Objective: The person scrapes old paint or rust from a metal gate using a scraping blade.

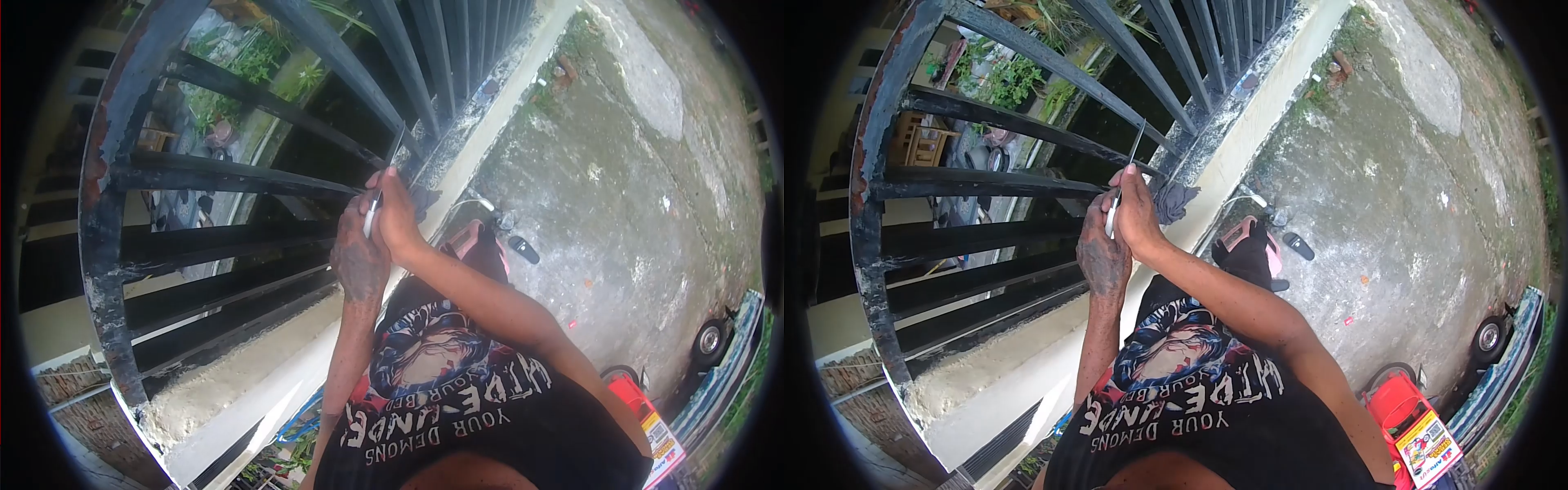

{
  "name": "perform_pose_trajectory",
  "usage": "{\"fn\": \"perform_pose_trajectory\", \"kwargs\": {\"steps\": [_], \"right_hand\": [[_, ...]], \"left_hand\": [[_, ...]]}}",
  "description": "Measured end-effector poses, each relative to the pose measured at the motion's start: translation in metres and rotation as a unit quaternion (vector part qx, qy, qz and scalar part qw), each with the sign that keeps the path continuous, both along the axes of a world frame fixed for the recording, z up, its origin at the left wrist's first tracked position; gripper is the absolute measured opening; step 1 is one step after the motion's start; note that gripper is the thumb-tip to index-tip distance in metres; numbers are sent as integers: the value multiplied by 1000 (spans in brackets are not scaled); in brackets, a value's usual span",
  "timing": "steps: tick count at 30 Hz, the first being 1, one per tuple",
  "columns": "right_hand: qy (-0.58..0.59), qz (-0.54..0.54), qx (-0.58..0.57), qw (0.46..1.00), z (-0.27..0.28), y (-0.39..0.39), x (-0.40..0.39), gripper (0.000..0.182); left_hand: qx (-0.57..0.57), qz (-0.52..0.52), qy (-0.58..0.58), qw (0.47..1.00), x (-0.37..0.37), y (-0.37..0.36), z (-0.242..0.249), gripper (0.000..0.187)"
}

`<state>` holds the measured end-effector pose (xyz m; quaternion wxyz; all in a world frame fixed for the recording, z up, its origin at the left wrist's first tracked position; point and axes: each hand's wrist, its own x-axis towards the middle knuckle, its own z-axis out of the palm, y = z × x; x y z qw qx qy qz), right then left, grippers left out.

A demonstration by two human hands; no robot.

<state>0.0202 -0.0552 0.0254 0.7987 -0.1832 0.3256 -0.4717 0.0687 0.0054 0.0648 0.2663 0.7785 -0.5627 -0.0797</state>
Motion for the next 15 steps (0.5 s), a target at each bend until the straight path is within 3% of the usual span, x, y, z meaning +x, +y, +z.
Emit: {"fn": "perform_pose_trajectory", "kwargs": {"steps": [5, 10, 15], "right_hand": [[-10, -26, 10, 1000, -12, -1, 6, 50], [-87, 8, 124, 988, -43, -10, 2, 50], [-22, 30, 228, 973, -70, -23, -12, 50]], "left_hand": [[61, 16, -16, 998, -5, -3, 7, 36], [111, 20, -17, 993, -10, -12, -11, 33], [178, 7, -46, 983, -15, -21, -42, 32]]}}
